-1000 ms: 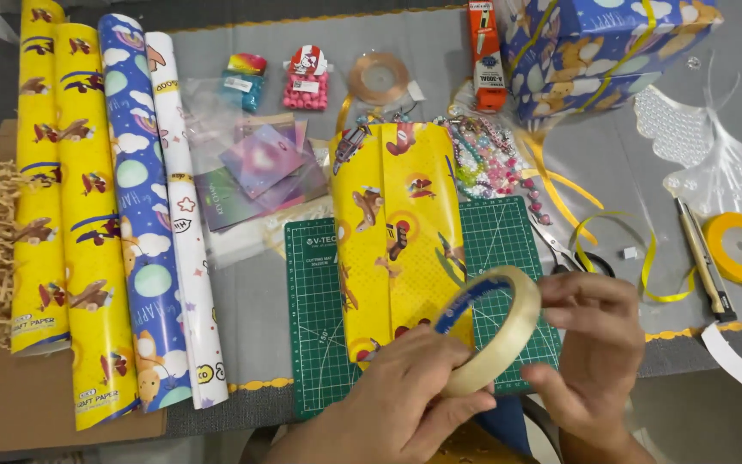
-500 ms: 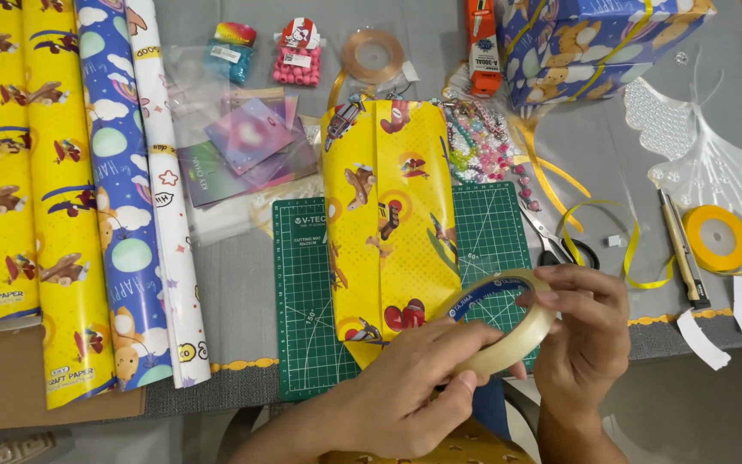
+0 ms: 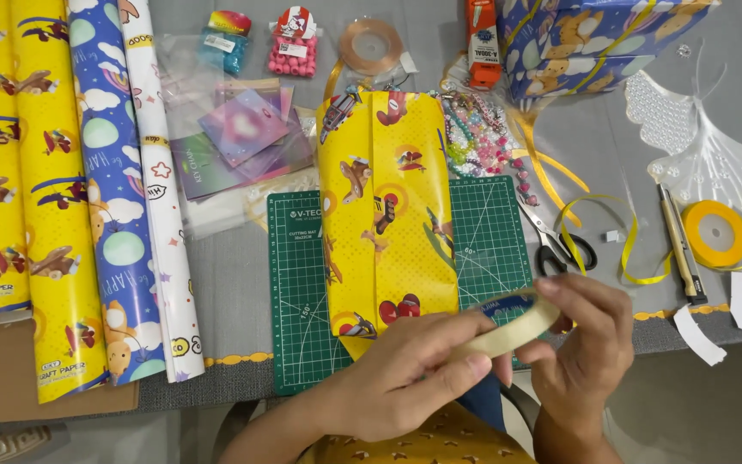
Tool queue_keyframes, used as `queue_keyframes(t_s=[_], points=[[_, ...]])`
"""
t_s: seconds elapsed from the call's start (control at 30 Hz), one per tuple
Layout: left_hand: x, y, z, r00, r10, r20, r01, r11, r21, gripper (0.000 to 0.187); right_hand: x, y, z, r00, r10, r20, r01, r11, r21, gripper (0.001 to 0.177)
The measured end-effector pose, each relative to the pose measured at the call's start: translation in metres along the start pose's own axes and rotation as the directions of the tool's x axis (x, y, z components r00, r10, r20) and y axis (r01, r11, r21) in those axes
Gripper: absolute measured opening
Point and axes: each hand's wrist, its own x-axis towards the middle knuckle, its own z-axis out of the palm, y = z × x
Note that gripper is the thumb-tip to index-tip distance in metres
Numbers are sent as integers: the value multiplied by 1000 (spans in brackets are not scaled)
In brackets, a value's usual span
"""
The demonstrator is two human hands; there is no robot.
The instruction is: Wrapping a small cardboard box with yellow patterned gift paper using tape and scissors on a cutting mat.
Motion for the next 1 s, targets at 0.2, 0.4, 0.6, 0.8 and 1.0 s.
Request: queue_keyframes(t_s=[0.2,0.4,0.6,0.8,1.0], points=[[0,1,1,995,-3,102,9,998,-57,42,1,-5,11,988,147,-53,-128,956,263,9],[2,-13,5,997,48,60,-42,995,-96,42,-6,4,27,945,327,15,-289,813,506,16],[4,-16,6,999,-31,27,35,988,-150,27,-5,8,29,955,289,61,-281,825,490,12],[5,-26,8,1000,-8,-18,6,991,-132,28,-7,11,30,960,275,55,-265,827,496,9],[7,-21,7,994,8,-106,-6,1000,22,35,-8,13,26,966,255,38,-243,854,460,8]])
